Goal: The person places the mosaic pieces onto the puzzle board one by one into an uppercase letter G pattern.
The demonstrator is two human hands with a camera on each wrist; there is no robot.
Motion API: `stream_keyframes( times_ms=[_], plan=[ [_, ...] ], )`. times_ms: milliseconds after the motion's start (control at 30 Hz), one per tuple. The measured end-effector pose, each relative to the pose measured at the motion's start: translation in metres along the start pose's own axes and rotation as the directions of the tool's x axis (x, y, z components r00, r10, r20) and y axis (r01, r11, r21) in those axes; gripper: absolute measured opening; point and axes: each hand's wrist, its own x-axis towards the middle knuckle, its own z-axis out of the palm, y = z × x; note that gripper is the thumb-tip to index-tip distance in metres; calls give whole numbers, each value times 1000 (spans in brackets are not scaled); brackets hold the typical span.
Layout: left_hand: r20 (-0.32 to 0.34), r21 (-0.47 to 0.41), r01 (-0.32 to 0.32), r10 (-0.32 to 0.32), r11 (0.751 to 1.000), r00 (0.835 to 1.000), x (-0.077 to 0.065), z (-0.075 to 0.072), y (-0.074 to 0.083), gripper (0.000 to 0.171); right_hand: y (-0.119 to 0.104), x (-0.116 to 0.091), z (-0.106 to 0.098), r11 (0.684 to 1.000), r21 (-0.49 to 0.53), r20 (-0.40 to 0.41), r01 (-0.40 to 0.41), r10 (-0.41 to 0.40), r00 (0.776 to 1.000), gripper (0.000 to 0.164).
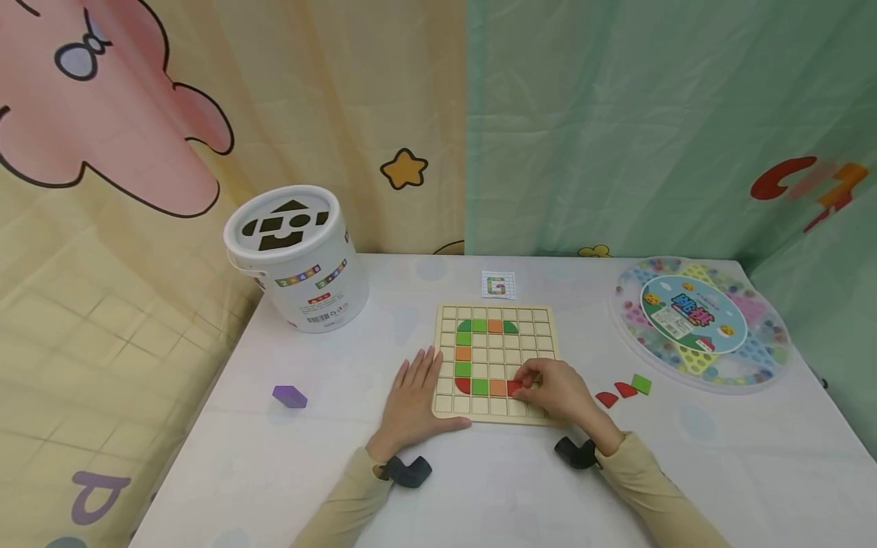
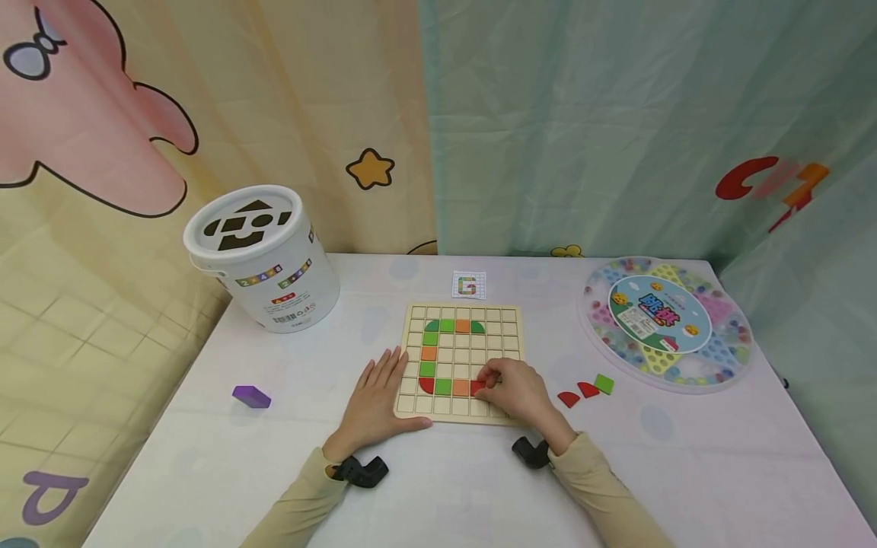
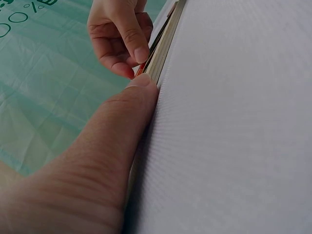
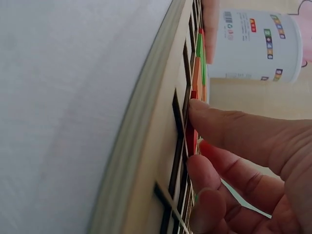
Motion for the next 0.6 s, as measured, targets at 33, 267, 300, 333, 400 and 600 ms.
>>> stream_keyframes(
  times_ms=[33, 267, 300, 333, 400, 600],
  plan=[
    [2, 0, 0, 0, 1000, 1000, 0, 0, 0, 115, 0, -1, 0, 1000, -4, -6, 12, -12, 1000, 17],
    [-5, -6, -3, 3, 1000, 1000, -1, 0, 0, 114, 3, -11, -10, 999, 18, -39, 27, -26, 999, 16],
    [-6, -4, -4, 4, 1000, 1000, -1, 0, 1, 114, 5, -13, -13, 1000, 13, -49, 24, -24, 999, 15],
    [-7, -3, -5, 5, 1000, 1000, -1, 0, 0, 114, 8, -16, -17, 1000, 11, -59, 21, -21, 998, 13],
    [-10, -2, -6, 6, 1000, 1000, -1, 0, 0, 114, 14, -21, -24, 1000, -3, -85, 13, -13, 996, 11],
    [-11, 2, -2, 2, 1000, 1000, -1, 2, 0, 114, 40, -38, -50, 997, -39, -160, -65, 58, 985, 15]
  ],
)
